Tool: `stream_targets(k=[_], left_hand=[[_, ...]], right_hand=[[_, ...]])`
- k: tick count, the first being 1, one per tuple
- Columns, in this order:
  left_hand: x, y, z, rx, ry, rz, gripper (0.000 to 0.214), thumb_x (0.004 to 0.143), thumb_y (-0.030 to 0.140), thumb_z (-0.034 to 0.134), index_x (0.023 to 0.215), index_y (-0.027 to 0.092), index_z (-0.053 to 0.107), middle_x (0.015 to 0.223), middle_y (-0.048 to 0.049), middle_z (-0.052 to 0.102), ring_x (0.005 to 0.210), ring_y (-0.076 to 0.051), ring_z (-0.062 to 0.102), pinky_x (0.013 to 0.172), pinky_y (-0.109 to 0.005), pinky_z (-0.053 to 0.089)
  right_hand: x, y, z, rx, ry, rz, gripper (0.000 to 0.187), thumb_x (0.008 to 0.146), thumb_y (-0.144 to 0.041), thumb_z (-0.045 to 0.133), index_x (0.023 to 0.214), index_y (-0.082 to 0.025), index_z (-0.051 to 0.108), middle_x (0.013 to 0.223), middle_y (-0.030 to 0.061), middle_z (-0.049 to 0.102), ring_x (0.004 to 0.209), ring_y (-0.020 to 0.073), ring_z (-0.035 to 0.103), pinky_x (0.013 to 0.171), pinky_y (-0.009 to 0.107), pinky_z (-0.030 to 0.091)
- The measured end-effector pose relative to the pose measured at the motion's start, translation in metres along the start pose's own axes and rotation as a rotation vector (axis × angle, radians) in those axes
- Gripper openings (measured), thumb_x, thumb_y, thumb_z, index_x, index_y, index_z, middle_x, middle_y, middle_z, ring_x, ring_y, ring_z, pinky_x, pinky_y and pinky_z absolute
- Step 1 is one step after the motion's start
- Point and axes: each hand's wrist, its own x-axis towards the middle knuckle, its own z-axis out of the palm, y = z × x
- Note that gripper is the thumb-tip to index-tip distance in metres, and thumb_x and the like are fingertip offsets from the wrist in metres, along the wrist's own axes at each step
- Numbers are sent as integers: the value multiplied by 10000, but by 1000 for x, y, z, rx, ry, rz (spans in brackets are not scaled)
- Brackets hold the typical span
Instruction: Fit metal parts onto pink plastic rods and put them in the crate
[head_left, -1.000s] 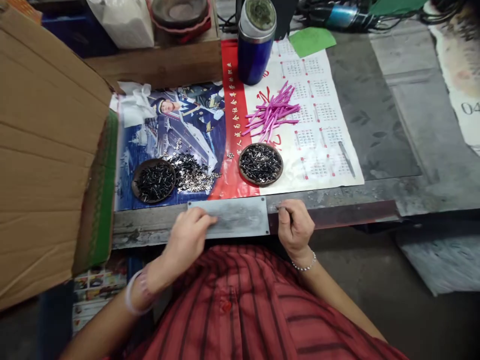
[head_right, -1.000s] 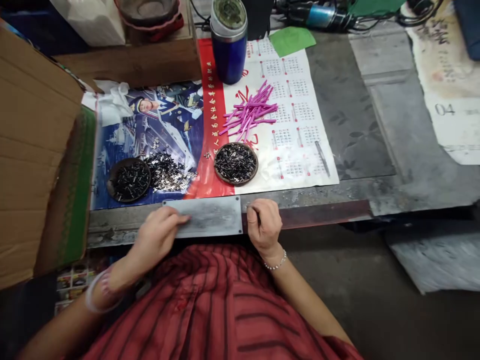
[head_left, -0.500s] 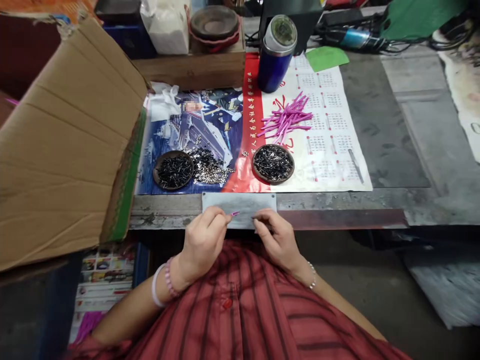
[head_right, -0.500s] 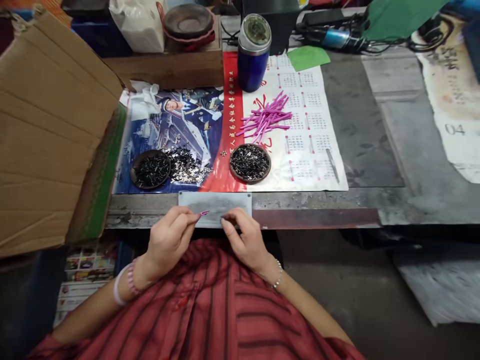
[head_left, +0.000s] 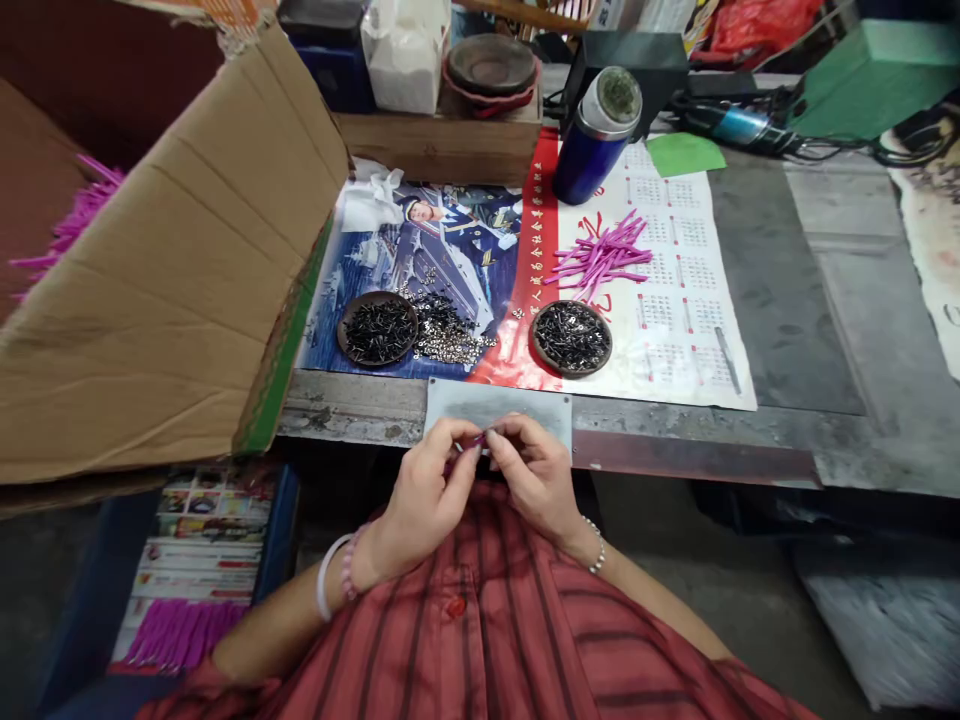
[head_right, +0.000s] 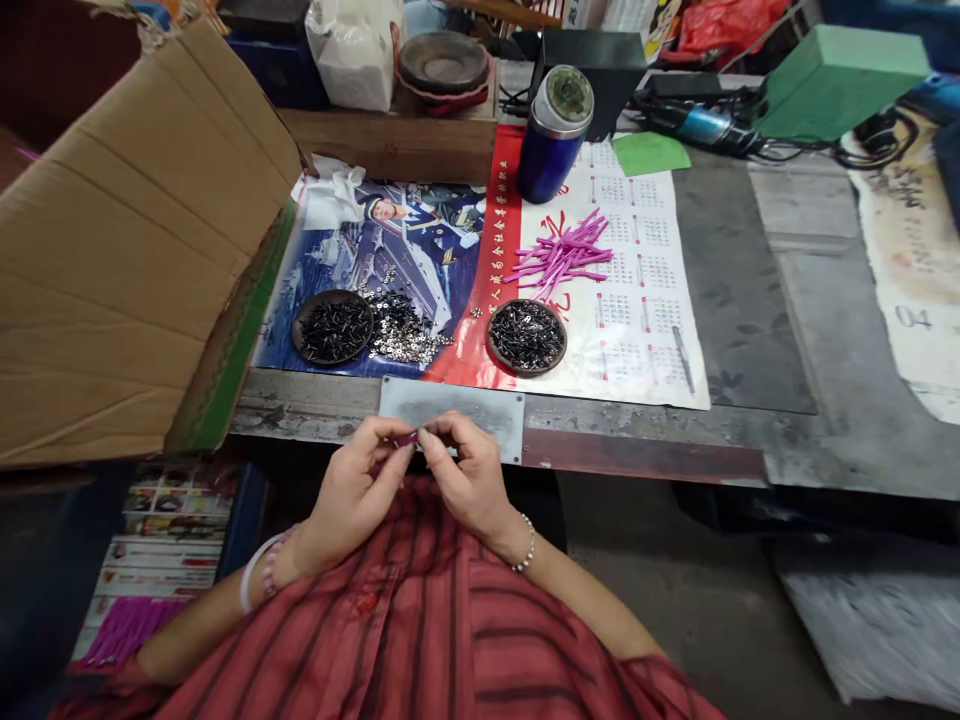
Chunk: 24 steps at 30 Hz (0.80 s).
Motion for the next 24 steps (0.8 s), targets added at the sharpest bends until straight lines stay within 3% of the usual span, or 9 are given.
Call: stream_targets(k=[2,5,11,14,16,19,21,24], left_hand=[[-2,1,3,-184,-24,-134,129,999,160,482,1106,217,526,791,19,637,695,-115,650,649,-211,525],[-5,1,10,-336,39,-198,125,1007,194,475,1117,214,532,826,2,671,746,-125,683,674,-213,543],[-14,-3,21,-333,199,-182,148,1001,205,505,1116,206,598,1008,-44,705,929,-140,698,846,-249,553],[-17,-6,26,-288,261,-161,147,991,189,517,1094,204,620,993,-39,709,911,-139,696,840,-245,547],[-18,-7,29,-292,267,-156,141,987,186,525,1081,208,628,970,-28,713,880,-133,697,813,-233,548],[-17,-5,34,-340,262,-151,127,987,200,542,1074,215,634,951,-19,708,861,-131,695,780,-219,549],[-15,-3,36,-355,276,-149,112,987,215,551,1056,213,640,941,-21,695,856,-132,686,771,-219,547],[-14,-2,38,-359,308,-161,96,982,244,565,1020,199,640,906,-25,677,818,-135,671,736,-221,542]], right_hand=[[-1,1,4,-20,18,-18,137,965,-281,589,850,-207,598,777,-5,586,665,134,571,620,269,479],[1,2,10,-118,45,-122,156,954,-266,600,812,-210,568,749,-11,570,669,140,557,624,272,473],[5,3,19,-537,78,-397,176,1011,-196,441,853,-209,516,747,27,544,685,184,524,627,317,440],[6,1,19,-798,48,-446,246,1021,-189,392,796,-221,484,701,28,510,646,202,473,616,345,395],[8,-1,15,-783,-1,-403,290,1028,-190,376,751,-233,448,664,6,477,600,187,449,583,336,371],[12,-1,8,-553,1,-355,295,1041,-248,402,750,-232,450,663,-11,481,598,162,482,568,302,390],[15,3,4,-456,49,-426,252,1032,-318,471,799,-226,492,697,0,531,648,167,522,597,296,424],[17,10,3,-539,98,-565,242,1034,-316,481,812,-223,505,683,12,543,640,175,500,601,313,410]])
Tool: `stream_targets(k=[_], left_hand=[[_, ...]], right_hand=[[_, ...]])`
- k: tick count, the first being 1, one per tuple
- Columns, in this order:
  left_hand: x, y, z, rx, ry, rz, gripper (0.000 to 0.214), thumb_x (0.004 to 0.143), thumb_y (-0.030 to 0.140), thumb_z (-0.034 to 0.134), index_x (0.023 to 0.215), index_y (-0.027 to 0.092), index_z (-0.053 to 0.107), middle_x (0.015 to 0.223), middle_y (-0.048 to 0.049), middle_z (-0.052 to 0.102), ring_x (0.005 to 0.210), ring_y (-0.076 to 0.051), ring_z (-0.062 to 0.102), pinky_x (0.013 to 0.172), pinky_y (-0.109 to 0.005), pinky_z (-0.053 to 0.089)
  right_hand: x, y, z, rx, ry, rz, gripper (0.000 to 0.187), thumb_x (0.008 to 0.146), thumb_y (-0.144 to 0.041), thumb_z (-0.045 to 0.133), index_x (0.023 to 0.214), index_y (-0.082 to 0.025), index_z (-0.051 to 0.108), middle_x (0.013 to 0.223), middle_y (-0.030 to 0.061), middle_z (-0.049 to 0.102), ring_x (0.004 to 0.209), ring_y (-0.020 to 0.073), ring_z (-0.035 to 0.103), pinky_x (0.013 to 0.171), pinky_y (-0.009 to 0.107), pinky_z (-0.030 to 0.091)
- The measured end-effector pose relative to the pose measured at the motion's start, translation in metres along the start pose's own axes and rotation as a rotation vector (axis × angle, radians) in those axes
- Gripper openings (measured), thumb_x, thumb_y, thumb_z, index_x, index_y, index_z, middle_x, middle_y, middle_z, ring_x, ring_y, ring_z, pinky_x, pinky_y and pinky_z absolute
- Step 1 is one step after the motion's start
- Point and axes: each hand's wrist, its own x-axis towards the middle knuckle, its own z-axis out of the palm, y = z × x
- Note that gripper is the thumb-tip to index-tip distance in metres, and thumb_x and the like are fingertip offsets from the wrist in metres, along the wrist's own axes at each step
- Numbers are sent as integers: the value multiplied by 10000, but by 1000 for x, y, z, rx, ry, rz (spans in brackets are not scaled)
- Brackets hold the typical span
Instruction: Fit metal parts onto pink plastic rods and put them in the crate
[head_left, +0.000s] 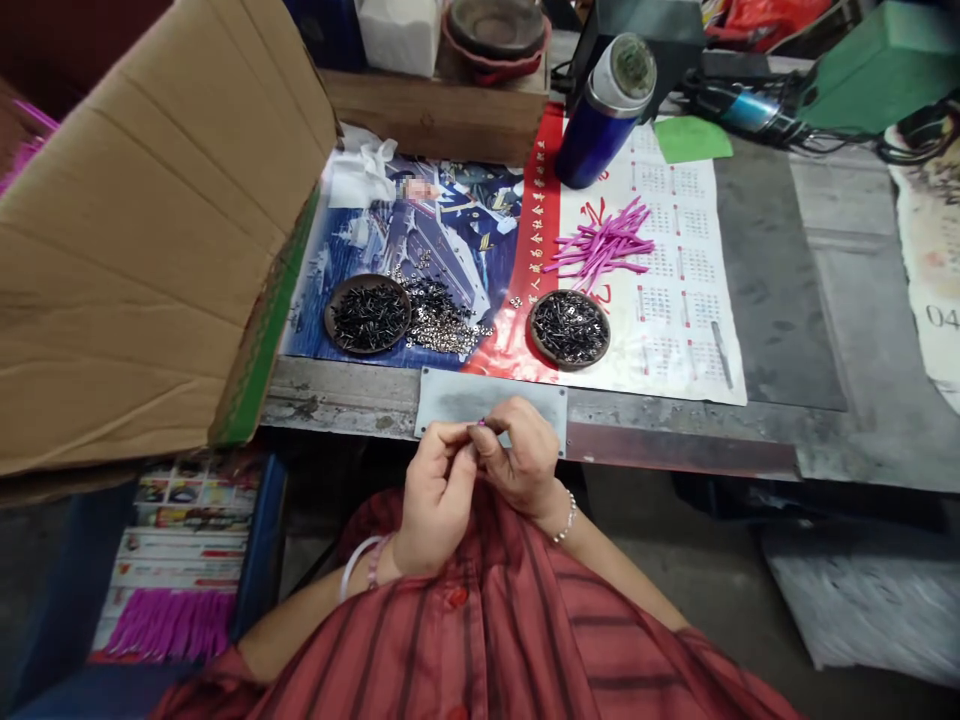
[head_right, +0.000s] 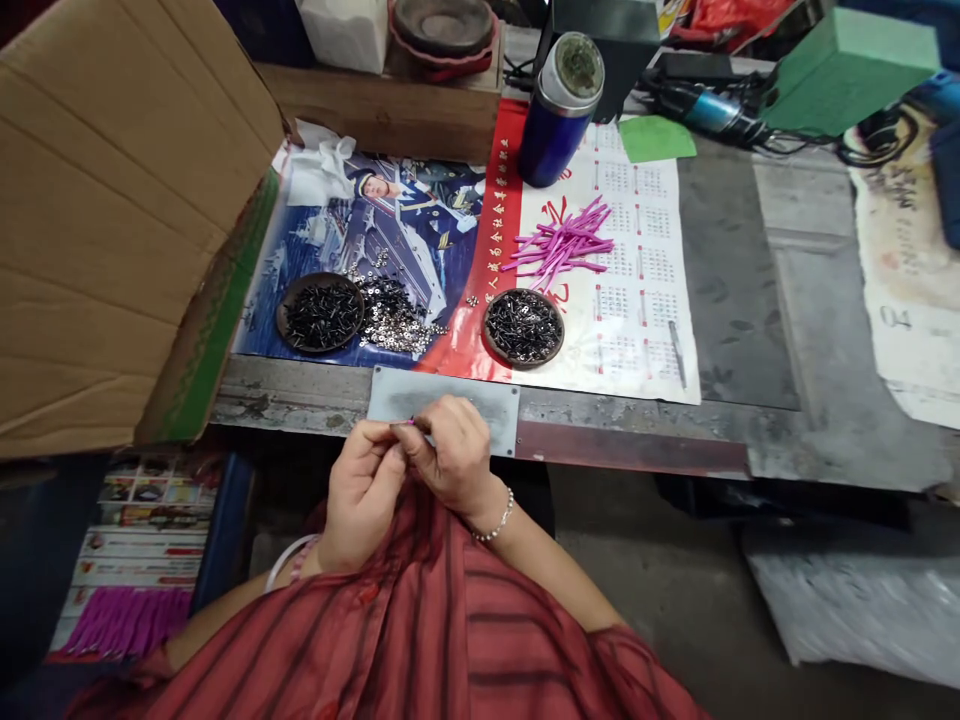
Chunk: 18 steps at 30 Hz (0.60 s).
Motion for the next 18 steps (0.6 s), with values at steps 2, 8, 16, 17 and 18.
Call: stream_targets(k=[2,8,16,17,18], left_hand=[[0,-2,1,4,13,-19,99,978,263,573,1013,195,637,888,-25,672,804,-137,668,728,-225,540],[0,-8,3,-18,10,-79,117,963,313,602,967,199,630,826,-6,639,739,-122,633,699,-222,529],[3,-5,5,-19,27,-56,155,963,348,605,961,193,616,828,-15,632,732,-126,634,671,-219,528],[3,-6,5,-6,30,-45,144,966,337,601,960,193,616,829,-13,633,736,-124,636,685,-219,531],[3,-7,4,7,34,-35,132,967,325,598,957,194,615,826,-10,631,737,-122,636,694,-217,530]], right_hand=[[-2,2,4,-112,-19,-23,295,1048,-273,421,763,-227,481,644,8,504,598,173,451,580,325,365],[-2,-1,2,46,-129,286,395,1043,-316,442,659,-237,401,571,-36,416,512,136,408,520,294,318],[-3,4,1,-54,-30,18,238,1027,-263,447,802,-220,513,694,31,546,672,198,511,638,337,427],[-4,4,2,-127,-32,-15,265,1033,-251,419,780,-224,495,673,28,522,656,201,488,634,345,412],[-4,4,4,-182,-38,-21,290,1035,-246,404,755,-230,476,655,23,499,639,200,467,626,348,398]])
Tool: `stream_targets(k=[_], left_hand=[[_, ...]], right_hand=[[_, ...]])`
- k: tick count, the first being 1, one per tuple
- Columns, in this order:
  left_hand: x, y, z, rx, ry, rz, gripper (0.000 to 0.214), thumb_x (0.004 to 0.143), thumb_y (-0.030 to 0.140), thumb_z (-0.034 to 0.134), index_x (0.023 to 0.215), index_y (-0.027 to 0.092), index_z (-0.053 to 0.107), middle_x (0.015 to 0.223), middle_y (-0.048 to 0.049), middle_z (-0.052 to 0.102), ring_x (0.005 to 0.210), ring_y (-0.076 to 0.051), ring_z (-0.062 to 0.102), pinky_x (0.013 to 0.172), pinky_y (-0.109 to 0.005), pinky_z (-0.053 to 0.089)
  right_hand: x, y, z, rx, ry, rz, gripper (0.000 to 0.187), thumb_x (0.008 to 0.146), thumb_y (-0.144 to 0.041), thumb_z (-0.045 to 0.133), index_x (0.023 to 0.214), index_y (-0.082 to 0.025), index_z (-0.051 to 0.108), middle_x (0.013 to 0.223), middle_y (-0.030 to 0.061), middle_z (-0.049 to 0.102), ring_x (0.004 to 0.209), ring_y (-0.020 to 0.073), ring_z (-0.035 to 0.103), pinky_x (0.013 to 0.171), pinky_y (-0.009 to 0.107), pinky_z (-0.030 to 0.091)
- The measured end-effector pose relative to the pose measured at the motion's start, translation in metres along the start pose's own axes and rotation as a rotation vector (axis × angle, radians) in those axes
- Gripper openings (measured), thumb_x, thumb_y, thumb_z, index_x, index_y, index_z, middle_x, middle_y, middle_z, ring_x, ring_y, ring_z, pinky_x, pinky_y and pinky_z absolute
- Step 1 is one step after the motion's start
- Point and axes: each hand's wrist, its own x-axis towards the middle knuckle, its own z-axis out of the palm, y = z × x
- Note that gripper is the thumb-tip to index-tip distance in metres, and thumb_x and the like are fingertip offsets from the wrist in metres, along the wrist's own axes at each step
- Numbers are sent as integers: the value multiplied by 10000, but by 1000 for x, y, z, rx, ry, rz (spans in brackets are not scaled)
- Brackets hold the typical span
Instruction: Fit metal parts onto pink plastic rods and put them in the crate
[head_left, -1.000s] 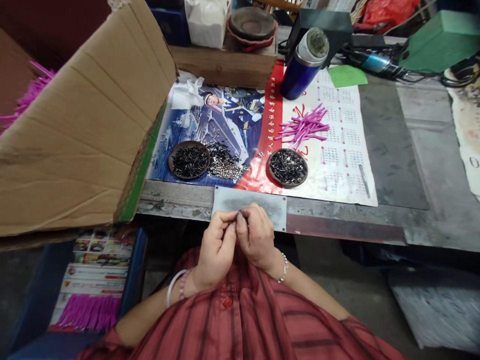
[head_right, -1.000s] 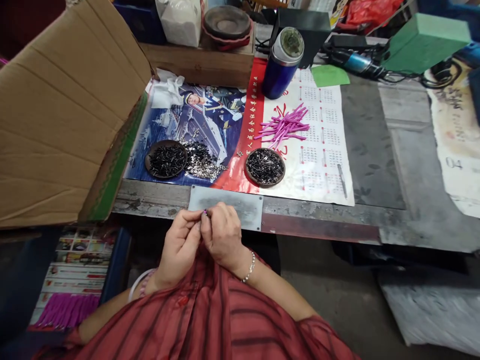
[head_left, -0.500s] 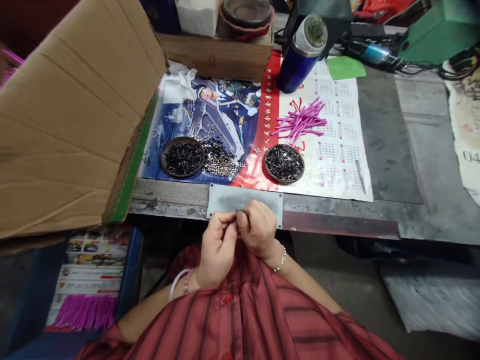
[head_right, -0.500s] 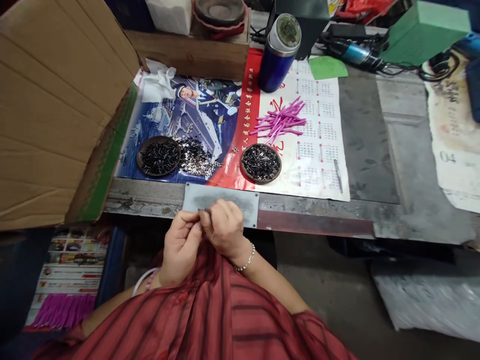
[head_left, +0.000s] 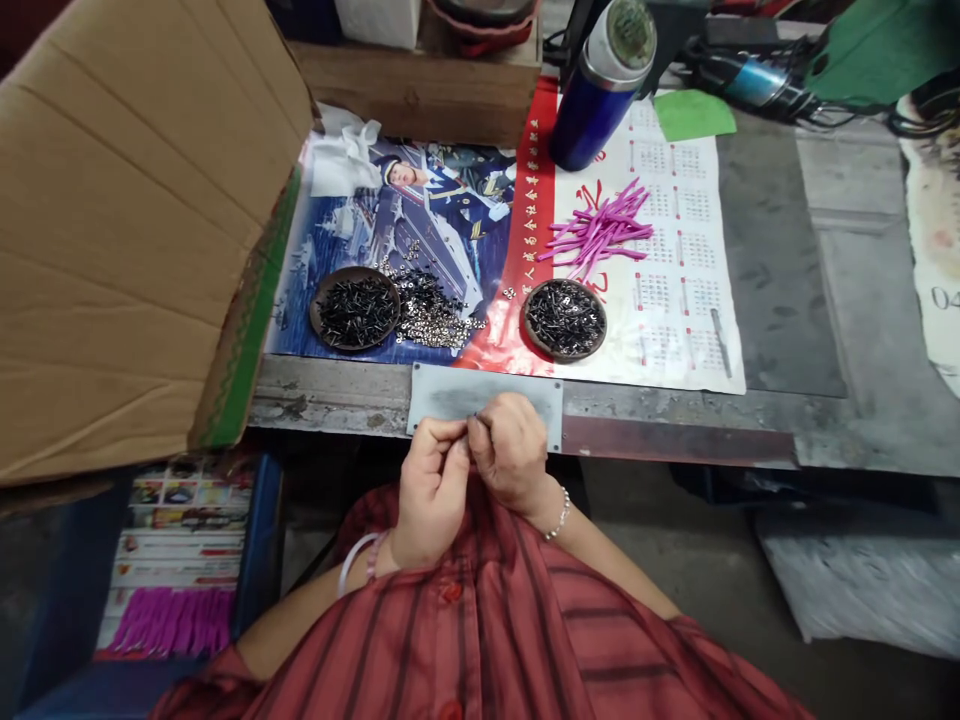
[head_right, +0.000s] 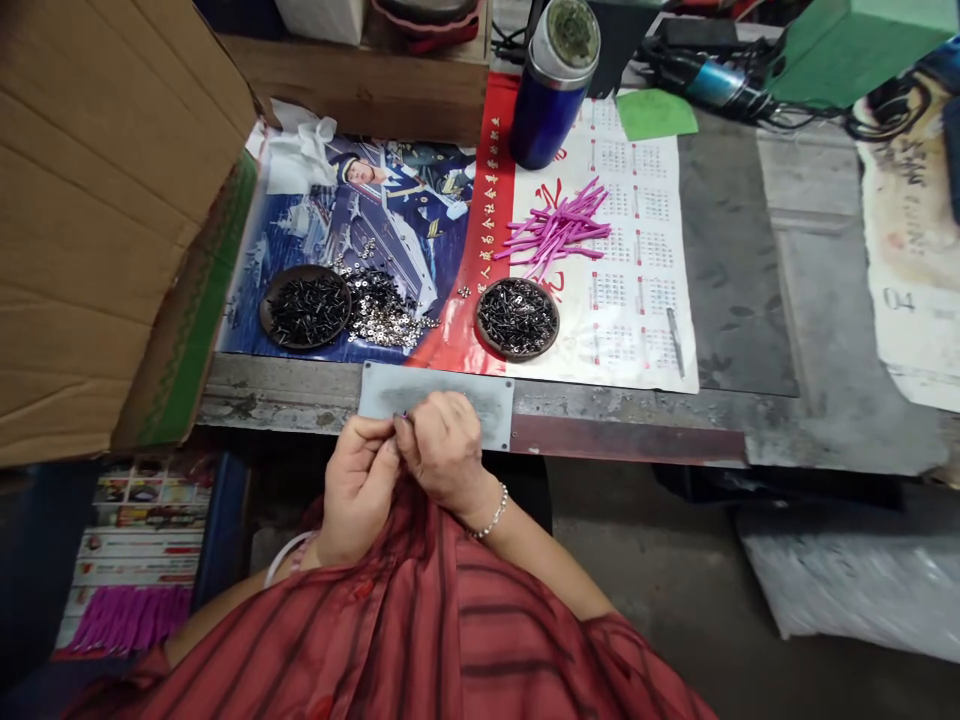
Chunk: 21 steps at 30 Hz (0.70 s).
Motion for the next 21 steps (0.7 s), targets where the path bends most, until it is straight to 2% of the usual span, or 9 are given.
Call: stream_targets(k=[3,5,7,9,12,15,18,20,21], left_hand=[[0,-4,-1,16,11,11,106,967,301,599,949,198,612,820,0,621,735,-113,627,700,-209,525],[0,-4,-1,-4,1,-9,101,969,300,597,964,201,612,828,-1,621,742,-115,628,700,-212,527],[1,-3,-1,-32,-9,-30,110,971,310,596,983,202,616,851,-8,630,765,-121,639,710,-220,533],[1,0,0,-52,-11,-38,128,968,328,603,982,201,615,858,-12,636,768,-124,644,710,-222,537],[2,3,1,-54,-8,-40,150,959,352,616,963,201,611,825,-4,626,728,-121,634,677,-213,532],[1,1,1,-8,-8,-9,129,966,330,602,965,202,621,835,-9,637,747,-126,643,700,-217,534],[1,-3,-1,59,-8,43,94,976,281,576,971,201,623,847,-9,644,759,-124,648,714,-213,533],[1,-5,-5,84,-32,54,71,985,249,552,981,205,608,826,3,640,723,-112,643,679,-198,530],[2,-5,-7,96,-59,60,64,989,232,542,993,209,602,817,9,643,706,-107,645,665,-191,530]], right_hand=[[0,-2,0,32,-81,124,342,1036,-261,416,694,-242,422,612,-9,447,577,172,431,577,325,367],[0,-3,-3,226,-175,273,372,1044,-282,417,674,-240,398,590,-30,431,542,145,440,540,292,367],[-1,-3,-6,398,-211,350,357,1045,-307,423,695,-234,425,608,-32,465,551,133,482,534,271,394],[-1,-2,-8,400,-143,298,282,1027,-314,463,759,-227,483,675,-6,534,622,153,536,581,286,440],[-2,0,-7,196,-27,127,158,1007,-270,488,864,-216,531,770,49,594,733,203,560,670,347,471],[-1,-1,-3,21,-22,34,191,1020,-235,431,850,-220,517,739,54,567,717,218,517,692,376,446],[1,-4,-2,-30,-56,83,294,1031,-265,397,748,-235,472,667,32,499,651,207,465,666,370,417],[2,-3,-6,104,-154,216,370,1046,-335,387,694,-239,443,632,13,476,604,186,461,622,339,412],[2,-2,-10,246,-240,307,412,1055,-384,377,675,-238,434,611,1,472,571,170,467,584,316,412]])
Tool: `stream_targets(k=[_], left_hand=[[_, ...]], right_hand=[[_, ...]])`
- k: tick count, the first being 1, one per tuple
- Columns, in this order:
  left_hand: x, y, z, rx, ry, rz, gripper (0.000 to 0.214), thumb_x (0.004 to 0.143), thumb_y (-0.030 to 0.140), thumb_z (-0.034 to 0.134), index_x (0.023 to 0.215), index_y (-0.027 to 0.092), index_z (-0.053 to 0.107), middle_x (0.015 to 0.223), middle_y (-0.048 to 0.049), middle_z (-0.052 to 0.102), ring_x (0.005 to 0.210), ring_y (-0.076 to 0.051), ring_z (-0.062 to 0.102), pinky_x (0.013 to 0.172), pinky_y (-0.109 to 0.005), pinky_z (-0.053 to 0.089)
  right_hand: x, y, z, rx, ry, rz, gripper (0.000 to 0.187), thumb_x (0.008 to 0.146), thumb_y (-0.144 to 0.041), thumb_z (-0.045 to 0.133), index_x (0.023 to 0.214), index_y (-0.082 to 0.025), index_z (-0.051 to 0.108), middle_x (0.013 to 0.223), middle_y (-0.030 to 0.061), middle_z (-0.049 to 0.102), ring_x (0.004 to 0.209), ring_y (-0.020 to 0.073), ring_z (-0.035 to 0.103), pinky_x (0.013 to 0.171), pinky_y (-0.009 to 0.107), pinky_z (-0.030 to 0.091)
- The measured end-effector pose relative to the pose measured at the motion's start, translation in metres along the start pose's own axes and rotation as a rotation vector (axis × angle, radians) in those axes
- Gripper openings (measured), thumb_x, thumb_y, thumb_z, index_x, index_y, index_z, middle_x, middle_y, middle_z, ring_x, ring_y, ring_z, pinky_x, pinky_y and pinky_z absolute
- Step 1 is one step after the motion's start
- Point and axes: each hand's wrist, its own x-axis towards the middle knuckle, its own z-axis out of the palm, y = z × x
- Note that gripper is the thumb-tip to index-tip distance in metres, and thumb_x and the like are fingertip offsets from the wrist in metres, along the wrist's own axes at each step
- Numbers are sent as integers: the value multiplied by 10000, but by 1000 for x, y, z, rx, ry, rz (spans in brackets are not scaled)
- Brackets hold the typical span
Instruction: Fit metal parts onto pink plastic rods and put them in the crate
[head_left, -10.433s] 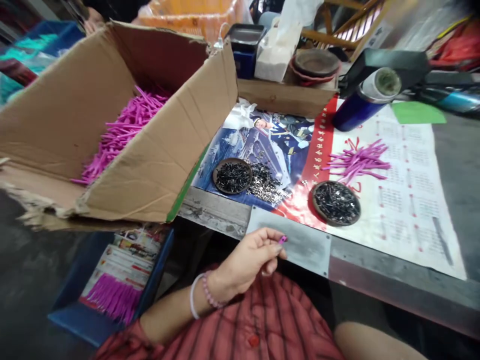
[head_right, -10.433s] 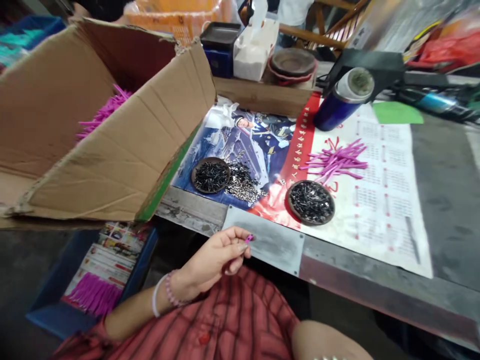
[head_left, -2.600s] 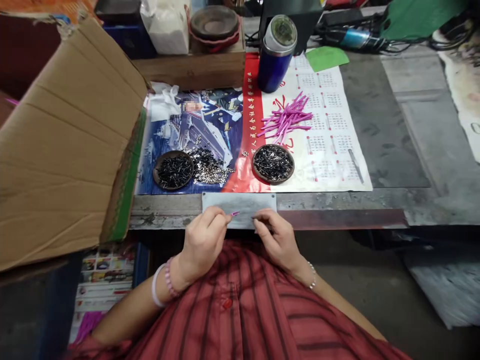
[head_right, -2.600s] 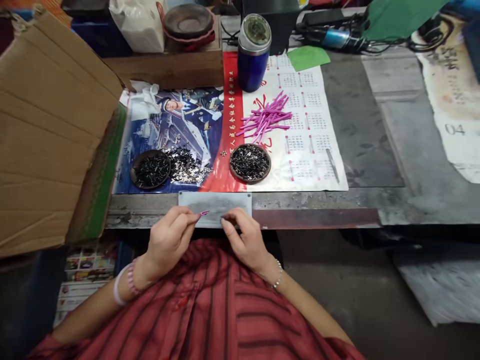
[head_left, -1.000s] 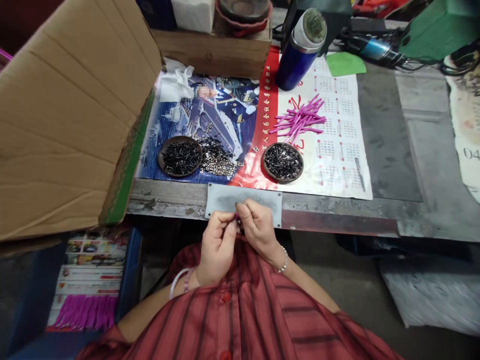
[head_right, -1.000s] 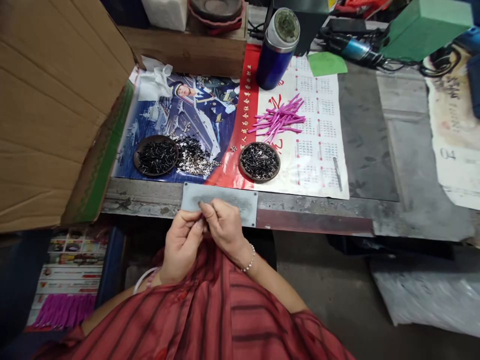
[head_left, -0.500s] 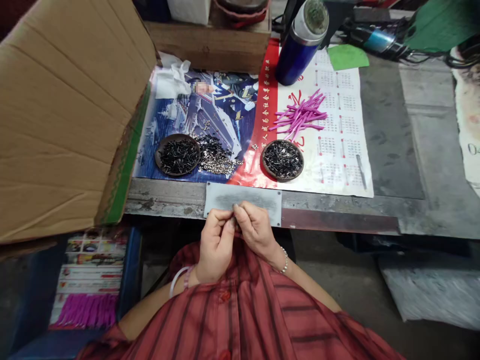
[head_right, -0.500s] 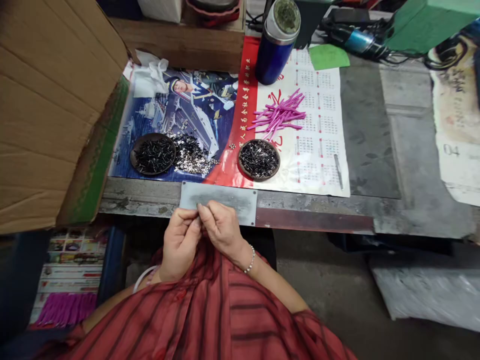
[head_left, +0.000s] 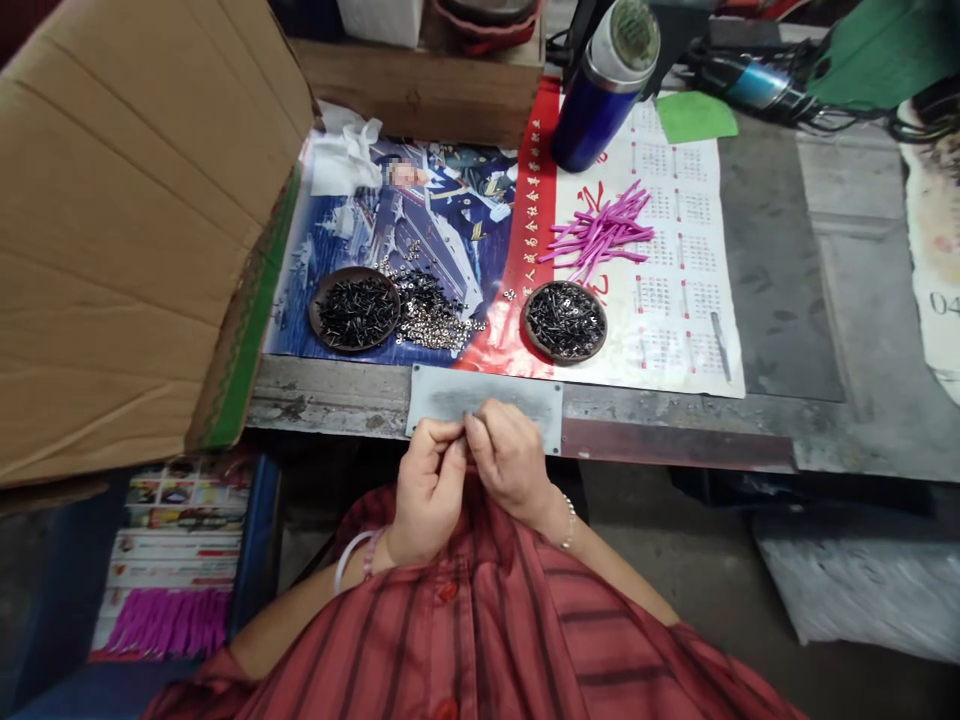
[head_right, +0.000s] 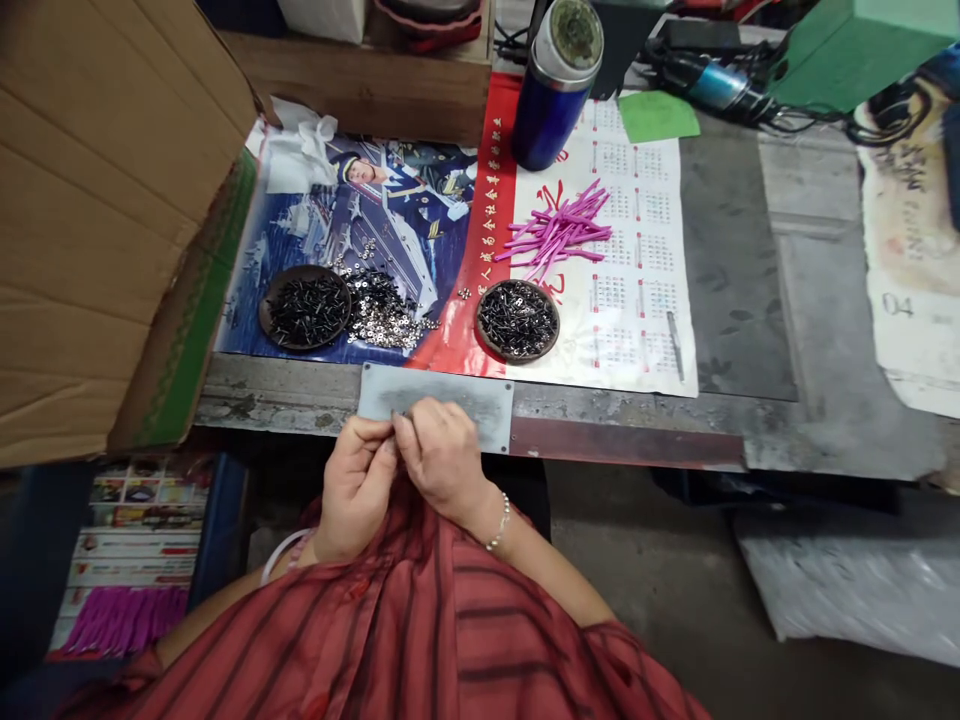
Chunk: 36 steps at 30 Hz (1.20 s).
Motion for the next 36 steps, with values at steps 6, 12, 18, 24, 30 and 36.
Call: stream_targets(k=[6,12,18,24,30,36], left_hand=[[10,6,-20,316,-176,170,187,983,158,545,1149,212,612,953,-26,749,836,-140,741,760,-215,564],[14,8,-28,580,-220,388,171,988,149,553,1142,188,617,964,-48,772,842,-162,746,793,-249,565],[11,10,-31,676,-219,488,168,978,112,550,1126,152,619,944,-69,769,821,-184,741,789,-287,571],[9,8,-32,675,-222,521,171,965,89,557,1116,132,623,946,-81,769,827,-193,741,778,-291,573],[7,4,-31,650,-224,515,184,969,87,537,1121,149,620,948,-77,769,824,-185,737,775,-289,569],[3,14,-27,553,-255,423,201,994,123,451,1038,161,643,889,-67,757,805,-178,735,767,-277,569]], right_hand=[[-4,11,-24,615,-126,287,482,1039,-560,372,803,-203,594,711,11,634,643,163,651,625,286,521],[-3,6,-26,460,-84,256,269,1005,-401,542,838,-200,607,786,13,641,731,166,639,684,287,514],[-1,1,-26,324,-95,136,199,986,-254,549,794,-203,568,769,4,580,713,149,560,677,281,454],[-3,-4,-27,173,-98,19,186,976,-188,512,792,-215,508,768,10,548,715,159,534,673,290,429],[-5,-6,-26,72,-96,27,206,969,-214,499,763,-221,489,736,3,524,694,161,519,653,295,424],[-11,-9,-26,493,-90,370,111,928,-324,635,964,-220,619,790,-6,654,634,138,632,595,250,526]])
